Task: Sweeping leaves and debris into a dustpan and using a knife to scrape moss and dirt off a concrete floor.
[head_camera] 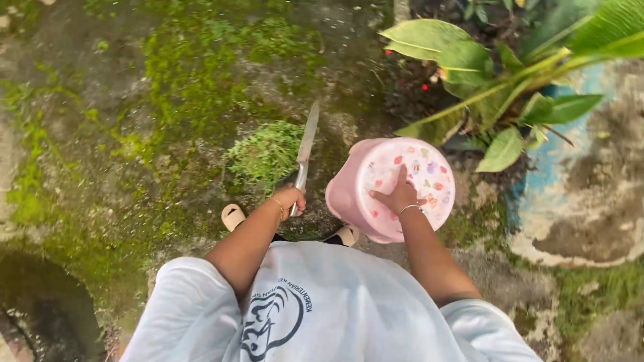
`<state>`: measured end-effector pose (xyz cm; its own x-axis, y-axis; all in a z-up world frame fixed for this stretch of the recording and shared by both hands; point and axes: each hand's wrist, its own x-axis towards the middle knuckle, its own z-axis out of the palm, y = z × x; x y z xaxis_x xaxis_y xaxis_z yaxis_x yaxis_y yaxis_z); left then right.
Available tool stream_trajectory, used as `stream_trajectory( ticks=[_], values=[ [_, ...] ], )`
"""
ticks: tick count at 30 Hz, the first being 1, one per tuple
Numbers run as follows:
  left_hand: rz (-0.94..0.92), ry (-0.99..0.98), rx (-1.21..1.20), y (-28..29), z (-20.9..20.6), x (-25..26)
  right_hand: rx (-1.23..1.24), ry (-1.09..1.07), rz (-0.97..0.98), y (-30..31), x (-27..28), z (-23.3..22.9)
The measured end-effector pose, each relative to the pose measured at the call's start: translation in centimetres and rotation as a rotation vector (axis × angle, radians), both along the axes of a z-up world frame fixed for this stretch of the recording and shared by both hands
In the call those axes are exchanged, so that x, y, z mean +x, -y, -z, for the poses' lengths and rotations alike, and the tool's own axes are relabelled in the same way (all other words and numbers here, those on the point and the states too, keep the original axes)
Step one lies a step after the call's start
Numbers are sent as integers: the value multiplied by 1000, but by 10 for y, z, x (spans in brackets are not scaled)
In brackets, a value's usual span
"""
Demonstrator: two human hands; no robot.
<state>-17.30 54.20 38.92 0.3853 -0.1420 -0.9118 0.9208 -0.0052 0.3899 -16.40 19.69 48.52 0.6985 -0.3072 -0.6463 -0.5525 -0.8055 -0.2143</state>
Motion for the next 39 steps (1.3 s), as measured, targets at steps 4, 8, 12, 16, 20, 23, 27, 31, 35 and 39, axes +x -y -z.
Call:
stream_trajectory(
  ticks=[4, 8, 12, 16, 20, 23, 27, 31, 35, 39],
  values=[
    [-49, 14, 115, -136, -16, -8, 33, 27, -132, -120, 44, -5],
    [-60, 160, 136, -279, -64, -14, 11, 110, -159, -250, 82, -1],
    [-63, 225, 273, -399, -139, -6, 19, 153, -207, -386, 124, -18],
    [-124, 228, 304, -472, -157, 3, 60, 74, -224, -499, 148, -37],
    [-256, 295, 284, -512, -150, 33, 57, 156, -354, -579, 193, -13],
    [-312, 298, 242, -535, -144, 65, 65, 124, -433, -639, 230, -41],
    [-260, 356, 205, -592, -132, 135, 76, 3, -512, -721, 297, -41],
    [-260, 397, 195, -666, -109, 228, 293, -46, -634, -804, 394, 23],
    [-356, 408, 216, -748, -73, 311, 525, -113, -369, -915, 459, -5],
    [-302, 492, 402, -810, -72, 377, 606, -123, -595, -1012, 513, 12]
  ],
)
